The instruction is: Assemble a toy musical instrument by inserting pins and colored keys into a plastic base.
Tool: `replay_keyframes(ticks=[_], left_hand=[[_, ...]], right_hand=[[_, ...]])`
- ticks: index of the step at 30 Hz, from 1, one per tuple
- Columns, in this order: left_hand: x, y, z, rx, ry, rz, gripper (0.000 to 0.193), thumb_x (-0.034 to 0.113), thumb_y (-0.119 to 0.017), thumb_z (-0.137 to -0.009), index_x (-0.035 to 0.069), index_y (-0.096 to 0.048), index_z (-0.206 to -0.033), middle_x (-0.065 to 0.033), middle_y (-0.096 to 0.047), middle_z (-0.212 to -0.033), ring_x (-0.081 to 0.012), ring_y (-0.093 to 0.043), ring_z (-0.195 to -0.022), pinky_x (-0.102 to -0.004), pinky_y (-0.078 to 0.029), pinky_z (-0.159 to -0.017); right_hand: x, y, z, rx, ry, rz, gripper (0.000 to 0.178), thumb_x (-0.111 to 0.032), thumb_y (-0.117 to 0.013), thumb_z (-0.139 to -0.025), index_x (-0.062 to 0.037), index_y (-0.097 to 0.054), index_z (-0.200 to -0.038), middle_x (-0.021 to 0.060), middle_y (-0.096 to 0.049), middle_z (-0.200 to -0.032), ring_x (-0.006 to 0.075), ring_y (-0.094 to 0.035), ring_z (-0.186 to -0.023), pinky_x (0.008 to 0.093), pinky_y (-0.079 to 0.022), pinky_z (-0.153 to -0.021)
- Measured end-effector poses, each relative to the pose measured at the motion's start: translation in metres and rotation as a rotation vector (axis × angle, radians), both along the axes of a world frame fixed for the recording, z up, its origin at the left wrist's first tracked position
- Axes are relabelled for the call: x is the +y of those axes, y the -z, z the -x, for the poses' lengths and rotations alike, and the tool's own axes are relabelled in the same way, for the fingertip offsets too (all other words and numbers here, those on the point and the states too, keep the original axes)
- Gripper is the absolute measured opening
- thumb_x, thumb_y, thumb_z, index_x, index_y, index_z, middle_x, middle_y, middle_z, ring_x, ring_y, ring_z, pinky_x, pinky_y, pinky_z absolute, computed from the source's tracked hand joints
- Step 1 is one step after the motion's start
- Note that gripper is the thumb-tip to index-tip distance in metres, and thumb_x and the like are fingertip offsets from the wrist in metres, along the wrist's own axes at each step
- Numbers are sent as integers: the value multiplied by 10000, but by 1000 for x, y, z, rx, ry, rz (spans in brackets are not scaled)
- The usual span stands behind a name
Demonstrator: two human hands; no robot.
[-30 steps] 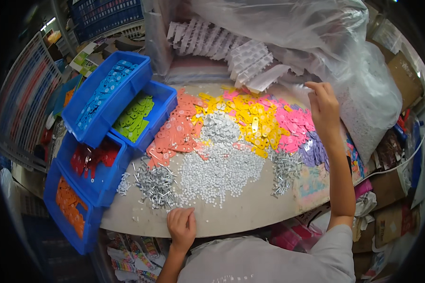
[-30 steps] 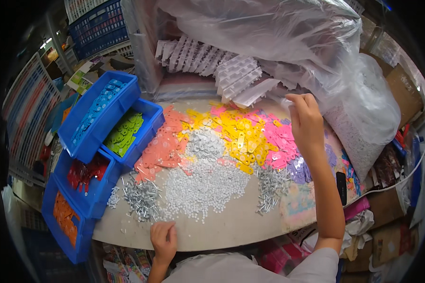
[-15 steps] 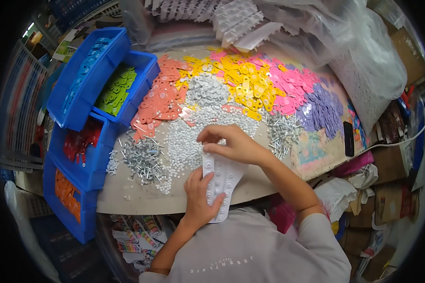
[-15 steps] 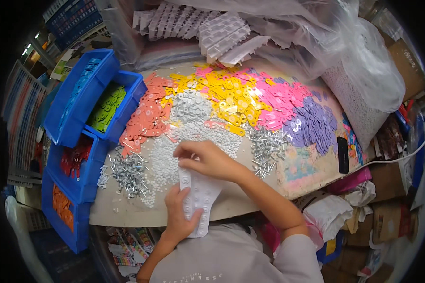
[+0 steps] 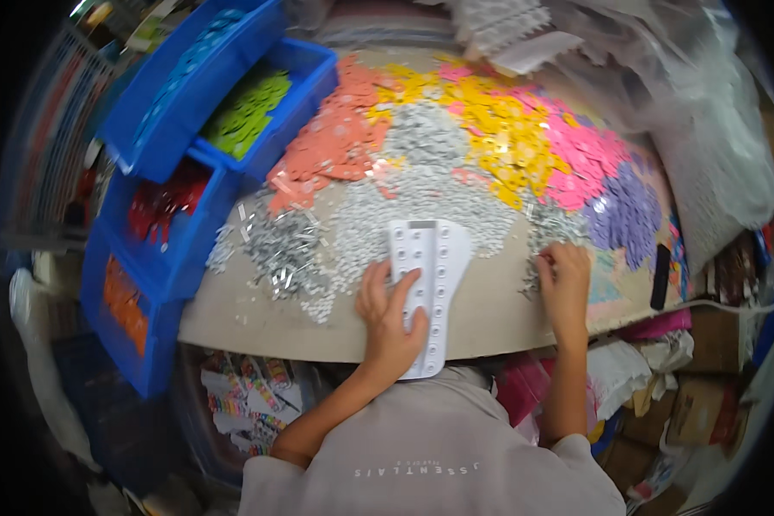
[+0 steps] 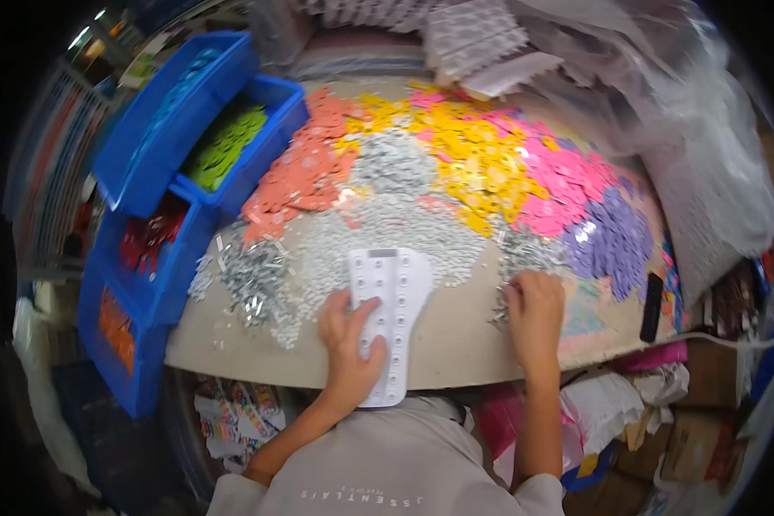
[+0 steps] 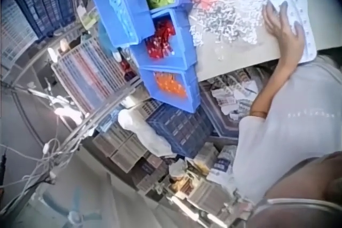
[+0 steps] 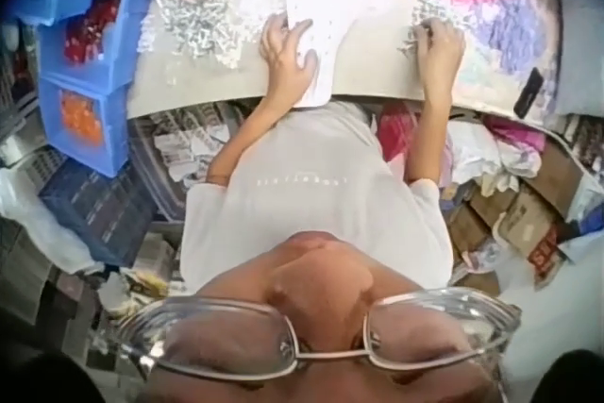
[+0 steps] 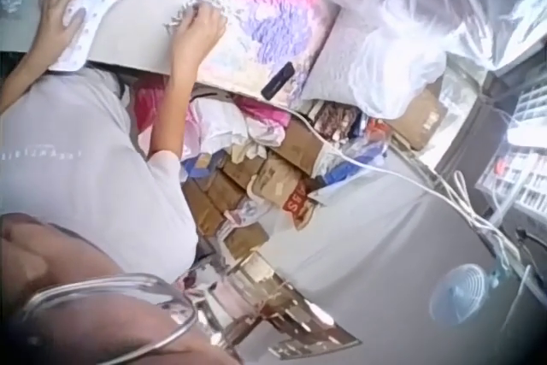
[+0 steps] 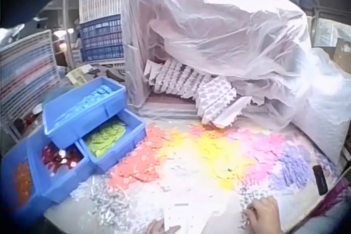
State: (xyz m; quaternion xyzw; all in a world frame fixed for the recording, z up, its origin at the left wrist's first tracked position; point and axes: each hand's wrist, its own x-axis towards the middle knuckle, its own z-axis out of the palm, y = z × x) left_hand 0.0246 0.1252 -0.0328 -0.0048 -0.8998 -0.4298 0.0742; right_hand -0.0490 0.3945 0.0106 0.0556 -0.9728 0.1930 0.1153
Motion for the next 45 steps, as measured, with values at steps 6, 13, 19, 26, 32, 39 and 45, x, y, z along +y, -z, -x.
replay_keyframes(ticks=[6,13,19,26,32,39,45], left_hand=[[-7,-14,5,59,3,43,436,144,-743,-835,114,-669,-1263,-196,-408,-1487,-430,-338,-1406,-534,-237,-1160],[-101,-24,44,300,-225,367,135,103,-753,-838,98,-706,-965,-32,-632,-989,-261,-566,-1042,-453,-366,-953],[-119,-18,59,252,-159,490,101,110,-771,-820,78,-707,-891,-38,-600,-919,-257,-553,-965,-432,-370,-948],[-111,-11,59,189,-235,632,138,137,-787,-792,92,-710,-897,-46,-594,-949,-267,-549,-1005,-430,-368,-960],[-114,-10,58,192,-236,587,120,124,-743,-840,82,-688,-938,-70,-591,-992,-273,-544,-1036,-442,-365,-969],[-100,-32,58,168,-260,309,54,39,-682,-901,44,-651,-945,-98,-636,-948,-286,-598,-950,-406,-435,-893],[-87,-45,55,275,-26,18,165,-27,-731,-848,16,-699,-1004,-103,-669,-898,-274,-631,-860,-376,-504,-765]], right_hand=[[-5,2,-11,-82,69,-68,83,-35,-697,-847,-24,-619,-873,134,-571,-878,346,-548,-904,447,-430,-834],[-11,4,-9,-19,58,-86,65,-14,-631,-909,-12,-591,-960,163,-580,-944,358,-551,-947,462,-429,-886],[-68,-10,-3,25,-9,260,79,22,-599,-939,10,-600,-1018,152,-621,-1000,329,-602,-963,397,-477,-859],[-124,-2,26,46,-262,454,168,42,-650,-898,7,-637,-1061,131,-638,-976,276,-613,-941,367,-492,-847],[-137,12,36,-112,-226,521,218,21,-675,-895,-6,-620,-1104,115,-625,-959,253,-611,-891,358,-503,-816],[-133,16,35,-3,-363,311,215,16,-727,-826,-23,-657,-1026,133,-640,-1020,327,-601,-959,409,-501,-845],[-104,-9,10,114,-217,159,145,-21,-722,-829,-39,-692,-971,94,-649,-1030,312,-581,-1005,411,-459,-887]])
